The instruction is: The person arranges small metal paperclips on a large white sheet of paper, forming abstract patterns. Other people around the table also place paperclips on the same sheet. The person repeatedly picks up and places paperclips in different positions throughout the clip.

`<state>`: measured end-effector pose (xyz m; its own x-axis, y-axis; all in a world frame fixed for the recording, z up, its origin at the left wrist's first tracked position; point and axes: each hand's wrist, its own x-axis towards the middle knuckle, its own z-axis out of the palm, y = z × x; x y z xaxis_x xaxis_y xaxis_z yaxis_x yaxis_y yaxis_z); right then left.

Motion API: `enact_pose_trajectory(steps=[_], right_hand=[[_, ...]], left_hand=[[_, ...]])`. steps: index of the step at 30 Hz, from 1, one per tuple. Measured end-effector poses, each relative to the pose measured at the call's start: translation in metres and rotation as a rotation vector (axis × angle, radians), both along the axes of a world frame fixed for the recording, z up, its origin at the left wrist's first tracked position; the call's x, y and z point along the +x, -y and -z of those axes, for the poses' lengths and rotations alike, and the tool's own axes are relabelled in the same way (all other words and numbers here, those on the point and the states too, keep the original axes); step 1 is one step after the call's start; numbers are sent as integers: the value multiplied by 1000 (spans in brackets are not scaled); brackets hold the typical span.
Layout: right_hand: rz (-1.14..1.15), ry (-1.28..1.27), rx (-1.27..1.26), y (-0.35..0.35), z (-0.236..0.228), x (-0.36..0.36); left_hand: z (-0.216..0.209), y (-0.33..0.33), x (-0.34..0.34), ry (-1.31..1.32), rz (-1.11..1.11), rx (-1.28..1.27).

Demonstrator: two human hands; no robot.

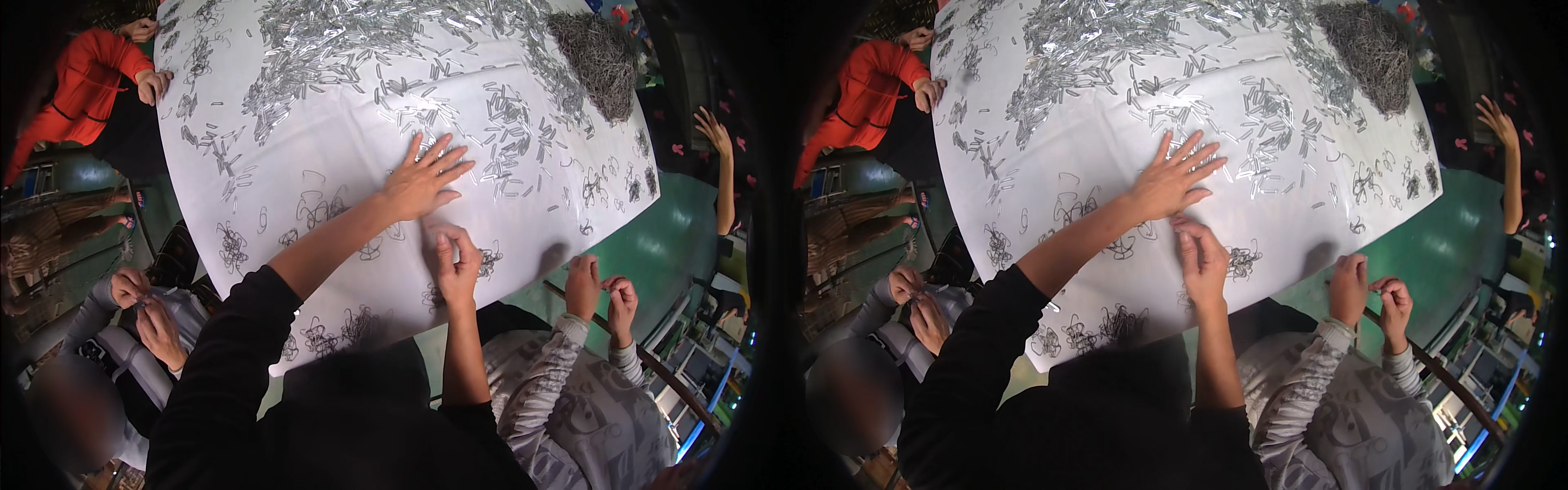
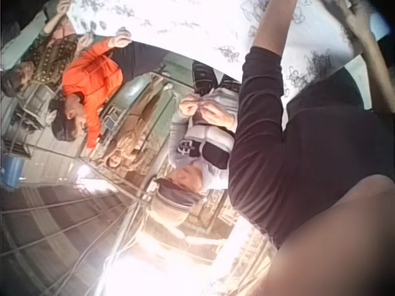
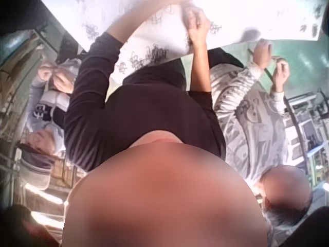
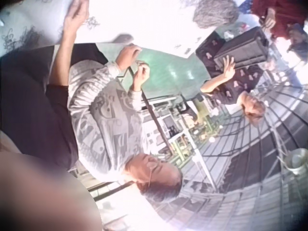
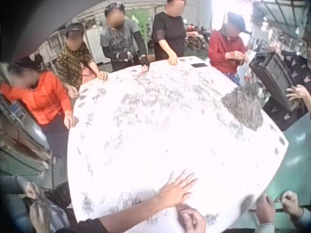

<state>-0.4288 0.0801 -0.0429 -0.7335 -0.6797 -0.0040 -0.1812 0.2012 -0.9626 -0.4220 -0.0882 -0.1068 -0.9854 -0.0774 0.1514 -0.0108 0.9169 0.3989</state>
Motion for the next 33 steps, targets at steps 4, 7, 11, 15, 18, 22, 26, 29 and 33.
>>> enact_pose_trajectory(steps=[4,7,11,15,18,22,26,29,33], right_hand=[[133,-133,-23,-17,5,-8],[273,-52,48,-29,12,-11],[394,107,58,-35,19,-14],[479,401,-14,-42,11,-10],[506,489,-48,-50,5,-8],[497,578,-110,-64,1,-6],[520,697,-179,-69,-6,0],[499,747,-206,-66,-19,12],[375,753,-193,-58,-44,37]], left_hand=[[-3,5,37,31,-214,-73],[-3,13,62,6,-356,-99],[-4,16,56,-155,-277,136],[-8,10,2,-210,-154,239],[-13,-5,-38,-139,-161,224],[-18,-16,-60,76,-108,97],[-26,-23,-41,64,-170,121],[-41,-40,8,1,-399,715],[-69,-72,91,-51,-520,1275]])
